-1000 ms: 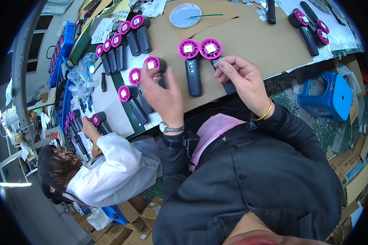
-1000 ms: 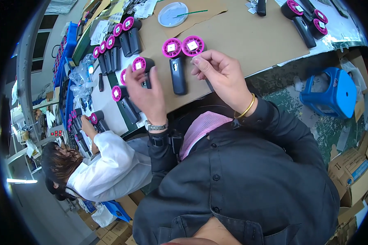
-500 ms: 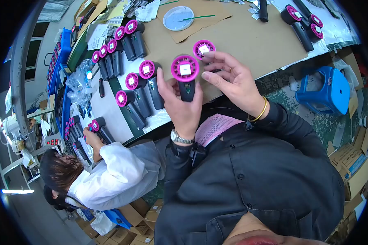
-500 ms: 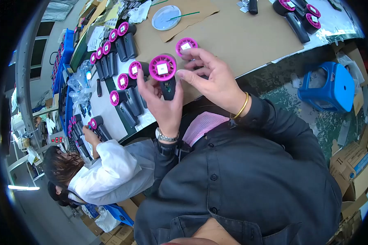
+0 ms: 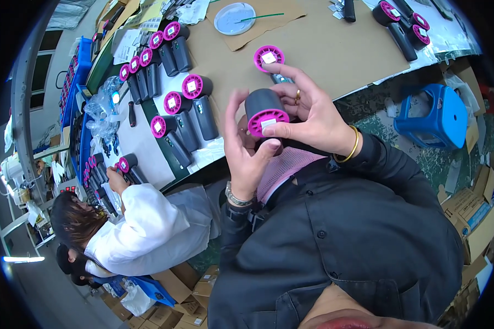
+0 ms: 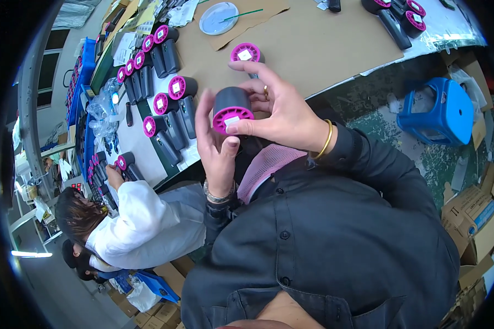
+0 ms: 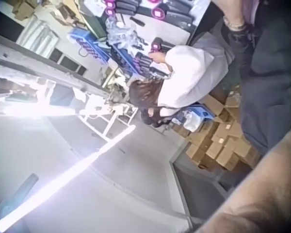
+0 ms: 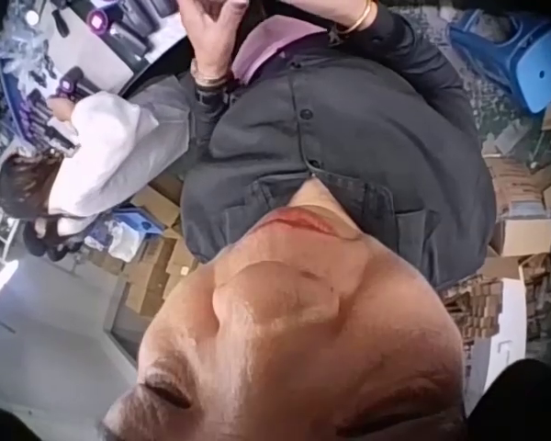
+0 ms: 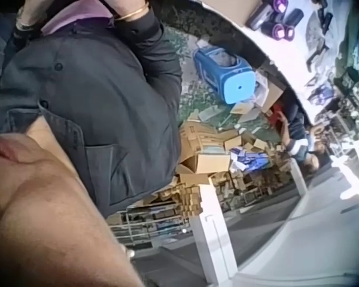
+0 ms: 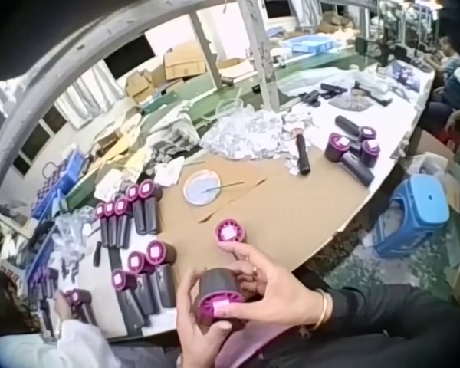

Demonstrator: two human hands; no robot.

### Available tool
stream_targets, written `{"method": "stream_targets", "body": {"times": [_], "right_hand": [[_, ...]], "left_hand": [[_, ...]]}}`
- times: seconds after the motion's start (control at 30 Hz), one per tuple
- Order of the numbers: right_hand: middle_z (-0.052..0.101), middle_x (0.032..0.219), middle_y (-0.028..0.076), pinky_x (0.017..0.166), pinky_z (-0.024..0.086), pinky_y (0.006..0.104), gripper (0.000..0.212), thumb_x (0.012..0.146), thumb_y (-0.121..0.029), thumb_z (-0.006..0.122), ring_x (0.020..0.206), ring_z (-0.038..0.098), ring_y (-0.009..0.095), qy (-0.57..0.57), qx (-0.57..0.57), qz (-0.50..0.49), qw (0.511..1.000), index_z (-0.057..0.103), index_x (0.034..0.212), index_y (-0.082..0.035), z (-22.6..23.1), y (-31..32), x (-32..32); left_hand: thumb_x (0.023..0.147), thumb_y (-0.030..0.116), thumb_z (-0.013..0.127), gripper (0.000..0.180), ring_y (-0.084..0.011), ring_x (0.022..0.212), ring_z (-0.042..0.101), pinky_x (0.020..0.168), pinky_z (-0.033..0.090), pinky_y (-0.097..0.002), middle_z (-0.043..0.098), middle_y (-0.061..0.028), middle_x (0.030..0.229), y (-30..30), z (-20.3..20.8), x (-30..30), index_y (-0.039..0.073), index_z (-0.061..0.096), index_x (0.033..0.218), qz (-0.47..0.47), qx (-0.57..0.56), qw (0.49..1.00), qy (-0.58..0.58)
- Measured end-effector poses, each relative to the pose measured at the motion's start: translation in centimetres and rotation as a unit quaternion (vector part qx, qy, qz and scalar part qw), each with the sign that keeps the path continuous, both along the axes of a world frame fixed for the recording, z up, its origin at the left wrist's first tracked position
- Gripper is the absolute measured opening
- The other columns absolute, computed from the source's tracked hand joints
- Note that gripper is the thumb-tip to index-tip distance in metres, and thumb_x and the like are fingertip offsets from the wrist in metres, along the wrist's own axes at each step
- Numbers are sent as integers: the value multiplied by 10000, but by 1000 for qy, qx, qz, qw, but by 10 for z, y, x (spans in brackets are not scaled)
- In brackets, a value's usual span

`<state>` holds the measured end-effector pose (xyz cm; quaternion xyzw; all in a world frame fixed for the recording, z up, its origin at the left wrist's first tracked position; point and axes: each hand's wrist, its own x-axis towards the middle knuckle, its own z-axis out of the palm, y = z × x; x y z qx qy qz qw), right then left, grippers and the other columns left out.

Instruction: The person taps the top of a handheld fan with a cloth-covered hammer, places a small square piece onto the fan, and uses a thin stick to apply a substance from a container onto it.

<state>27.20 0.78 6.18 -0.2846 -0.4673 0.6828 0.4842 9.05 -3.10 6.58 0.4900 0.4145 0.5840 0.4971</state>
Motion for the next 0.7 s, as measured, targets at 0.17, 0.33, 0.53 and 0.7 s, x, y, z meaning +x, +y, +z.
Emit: {"method": "stream_targets", "body": {"times": [0.17,0.33,0.53,0.7], "right_hand": [[643,1407,159,1134,543,398,1008,899,-97,907,1308,656,237,-11,49,21,999,278,1686,-76,1,-8,1],[633,1427,170,1144,537,405,940,901,-113,910,1318,656,250,-7,36,21,999,322,1634,-66,-5,-13,0],[615,1459,183,1141,541,406,846,909,-144,912,1345,644,253,5,16,32,999,375,1559,-63,-17,-11,0],[608,1457,181,1133,537,391,841,932,-151,896,1342,638,243,21,-7,24,999,360,1573,-55,-10,-10,-3]], "left_hand": [[895,184,927,943,-248,1321,645,1101,563,-377,527,-193,1581,2,7,-6,-24,376,1632,-97,-46,994,23],[910,194,919,880,-233,1317,641,1087,564,-370,546,-188,1577,-7,2,-5,-27,423,1602,-90,-68,994,9],[906,201,927,868,-229,1292,649,1081,559,-369,596,-173,1515,-11,-2,-4,-27,444,1590,-61,-89,994,13],[937,287,906,898,-231,1299,640,1097,538,-378,583,-164,1497,-3,-4,-2,-12,408,1622,-62,-28,996,51]]}}
